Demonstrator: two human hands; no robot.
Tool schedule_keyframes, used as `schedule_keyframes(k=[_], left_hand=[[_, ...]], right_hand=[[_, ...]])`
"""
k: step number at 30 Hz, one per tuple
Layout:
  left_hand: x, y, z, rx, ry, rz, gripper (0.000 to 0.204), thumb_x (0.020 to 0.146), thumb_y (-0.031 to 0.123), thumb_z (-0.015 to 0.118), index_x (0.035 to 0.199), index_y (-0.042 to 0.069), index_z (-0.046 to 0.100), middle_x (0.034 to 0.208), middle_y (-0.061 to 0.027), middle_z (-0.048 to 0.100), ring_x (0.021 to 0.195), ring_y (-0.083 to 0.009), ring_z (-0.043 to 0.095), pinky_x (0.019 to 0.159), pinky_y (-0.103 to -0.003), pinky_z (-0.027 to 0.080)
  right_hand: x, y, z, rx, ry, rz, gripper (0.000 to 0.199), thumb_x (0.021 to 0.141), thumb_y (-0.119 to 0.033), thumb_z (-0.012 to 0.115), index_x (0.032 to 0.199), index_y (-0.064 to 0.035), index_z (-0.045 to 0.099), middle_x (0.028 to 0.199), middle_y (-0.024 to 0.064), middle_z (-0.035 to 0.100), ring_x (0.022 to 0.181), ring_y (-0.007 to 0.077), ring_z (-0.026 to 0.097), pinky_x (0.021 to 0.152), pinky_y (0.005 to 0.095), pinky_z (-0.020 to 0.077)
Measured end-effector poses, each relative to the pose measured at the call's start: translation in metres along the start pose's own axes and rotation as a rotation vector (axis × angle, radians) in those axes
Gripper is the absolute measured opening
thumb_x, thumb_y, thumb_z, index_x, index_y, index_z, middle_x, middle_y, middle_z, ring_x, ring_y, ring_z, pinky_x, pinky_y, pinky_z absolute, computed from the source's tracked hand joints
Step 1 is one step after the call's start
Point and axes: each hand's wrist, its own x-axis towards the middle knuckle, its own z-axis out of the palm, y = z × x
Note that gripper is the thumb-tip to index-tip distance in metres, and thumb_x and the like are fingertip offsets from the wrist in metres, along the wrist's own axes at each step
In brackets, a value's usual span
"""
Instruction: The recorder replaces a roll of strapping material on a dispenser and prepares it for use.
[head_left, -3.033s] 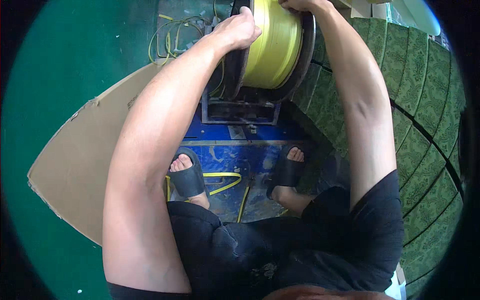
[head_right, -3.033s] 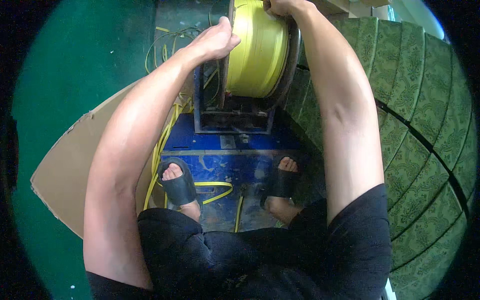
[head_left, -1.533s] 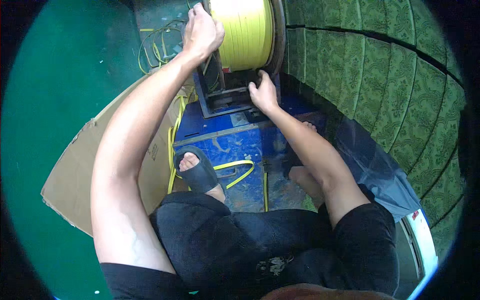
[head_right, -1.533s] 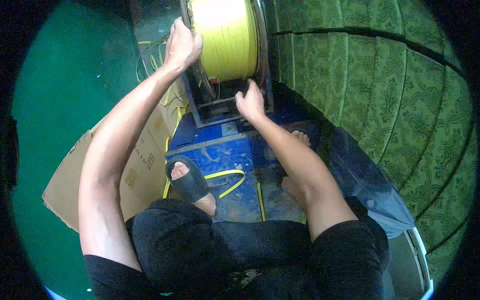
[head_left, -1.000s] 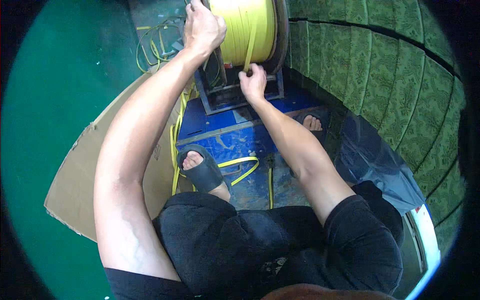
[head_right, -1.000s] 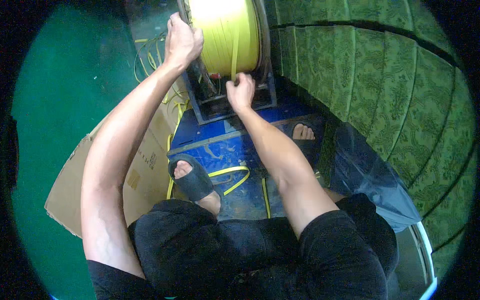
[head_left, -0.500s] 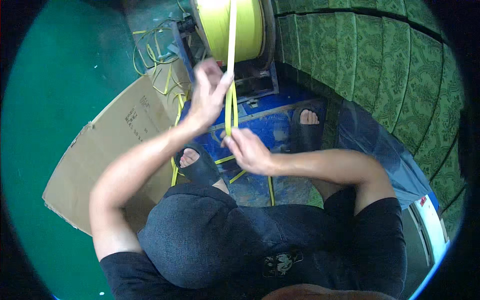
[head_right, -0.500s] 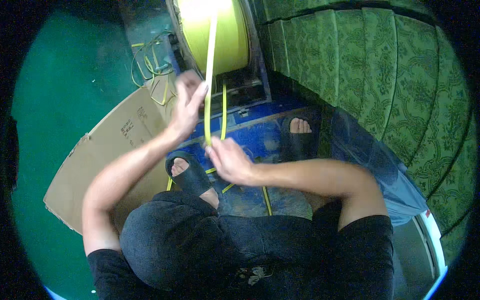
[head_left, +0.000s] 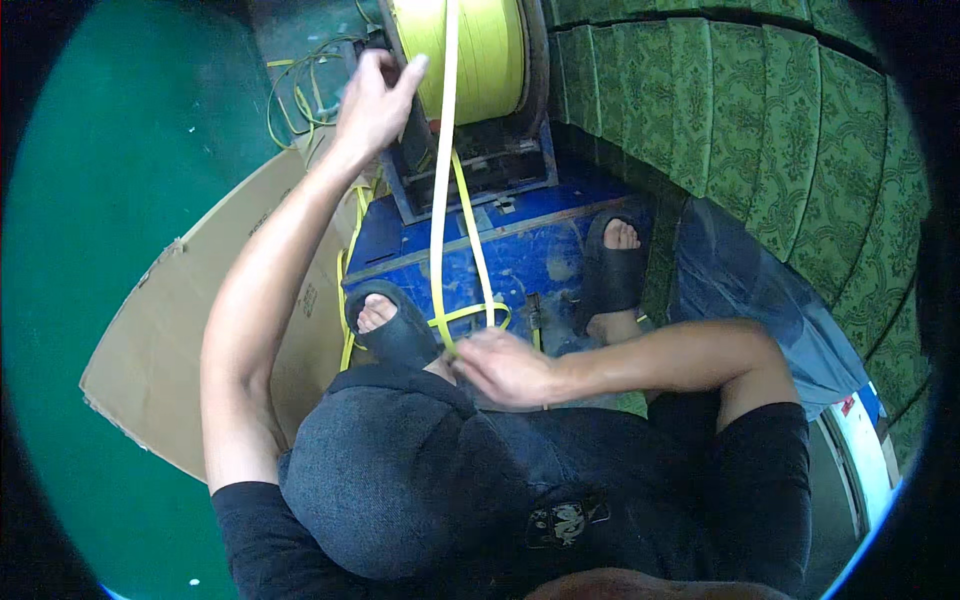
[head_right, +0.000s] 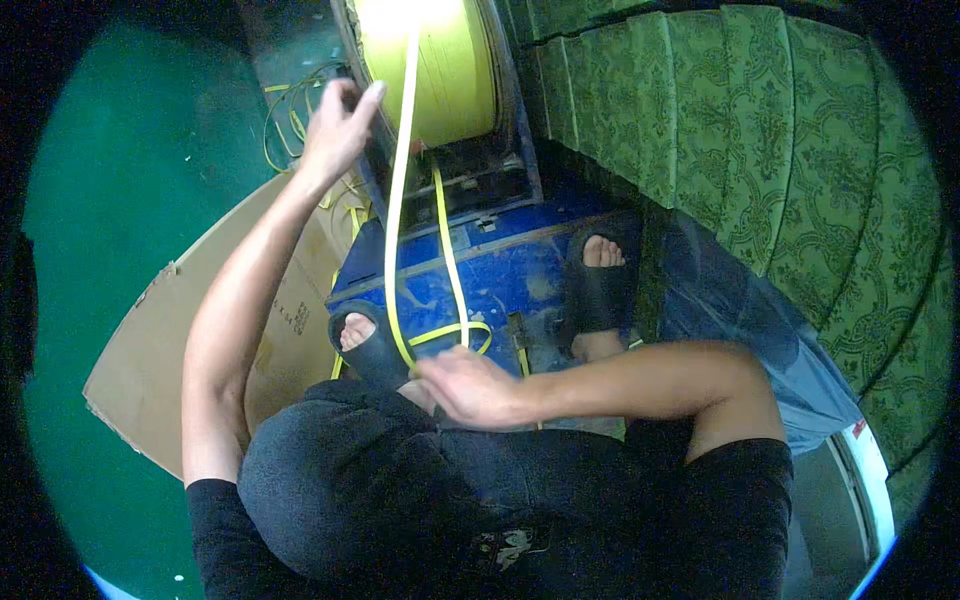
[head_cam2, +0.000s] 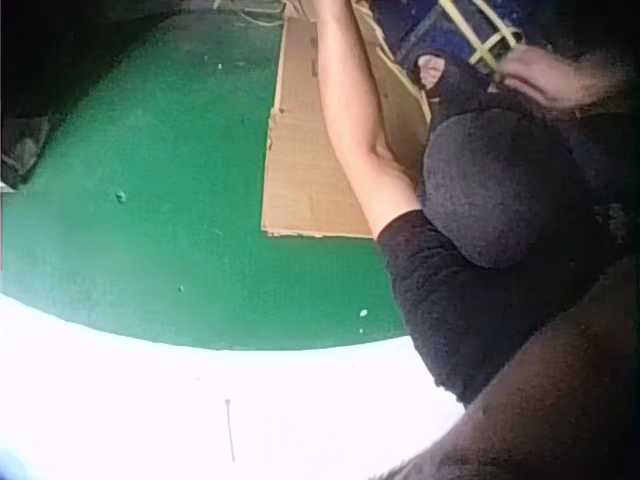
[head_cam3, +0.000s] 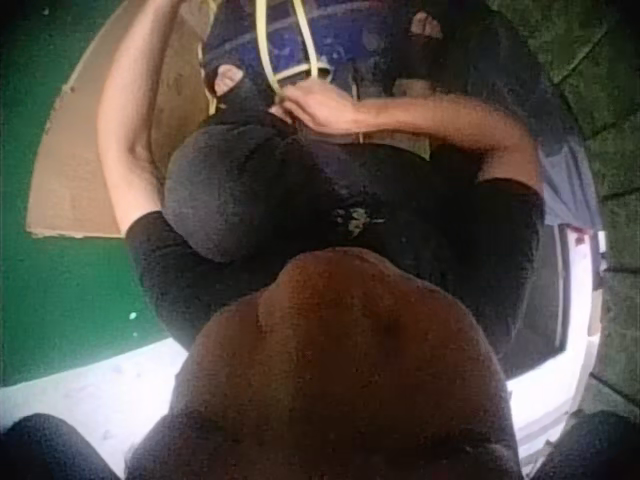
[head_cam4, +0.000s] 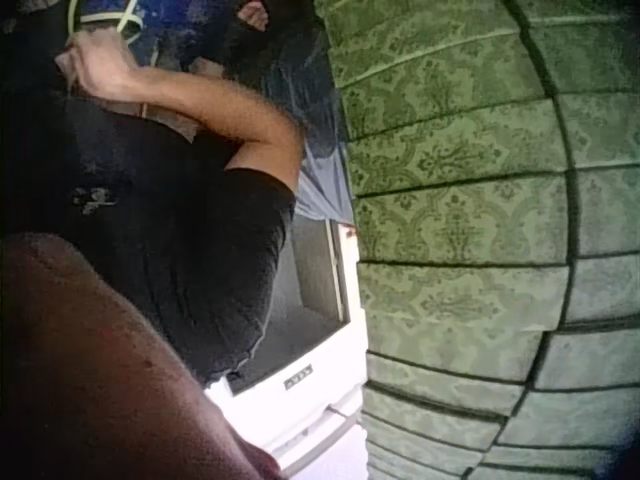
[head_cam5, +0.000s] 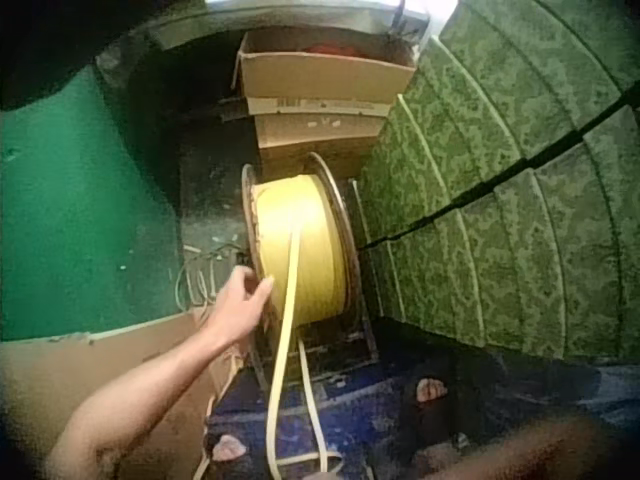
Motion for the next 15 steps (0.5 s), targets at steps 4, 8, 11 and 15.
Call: schedule_keyframes(k=[4, 8, 11, 15], left_hand=[[0.012, -0.004, 0.000, 0.019, 0.012, 0.106, 0.046, 0.091, 0.037, 0.063, 0.115, 0.000, 0.052, 0.100, -0.0221, 0.068, 0.099, -0.0377, 0.066, 0.087, -0.045, 0.050], [0.009, -0.011, -0.001, -0.179, -0.143, 0.135, 0.031, 0.094, 0.025, 0.062, 0.108, 0.001, 0.049, 0.092, -0.0157, 0.067, 0.076, -0.0253, 0.071, 0.060, -0.036, 0.057], [-0.005, -0.024, 0.007, -0.307, -0.184, 0.142, 0.030, 0.094, 0.022, 0.065, 0.108, 0.001, 0.048, 0.091, -0.0151, 0.066, 0.072, -0.0229, 0.070, 0.058, -0.034, 0.057], [-0.036, -0.049, 0.035, -0.102, -0.155, 0.203, 0.030, 0.091, 0.023, 0.067, 0.100, 0.003, 0.048, 0.086, -0.0220, 0.064, 0.076, -0.0400, 0.065, 0.066, -0.046, 0.051]], right_hand=[[0.022, 0.027, -0.031, -0.032, 0.136, -0.156, 0.014, 0.084, 0.002, 0.057, 0.097, 0.0000, 0.060, 0.084, 0.0149, 0.062, 0.080, 0.0309, 0.063, 0.071, 0.0456, 0.0502], [0.059, 0.076, -0.079, -0.357, 0.469, -0.152, 0.022, 0.076, 0.001, 0.063, 0.097, -0.0038, 0.062, 0.094, 0.0150, 0.062, 0.089, 0.0361, 0.061, 0.077, 0.0444, 0.0479], [0.058, 0.111, -0.105, -0.694, 0.488, -0.172, 0.030, 0.076, 0.000, 0.067, 0.104, -0.0105, 0.068, 0.097, 0.0113, 0.060, 0.092, 0.0300, 0.060, 0.075, 0.0390, 0.0471], [0.075, 0.155, -0.122, -0.579, 0.451, 0.211, 0.012, 0.086, -0.013, 0.062, 0.097, -0.0095, 0.067, 0.085, 0.0154, 0.062, 0.083, 0.0376, 0.063, 0.071, 0.0477, 0.0502]])
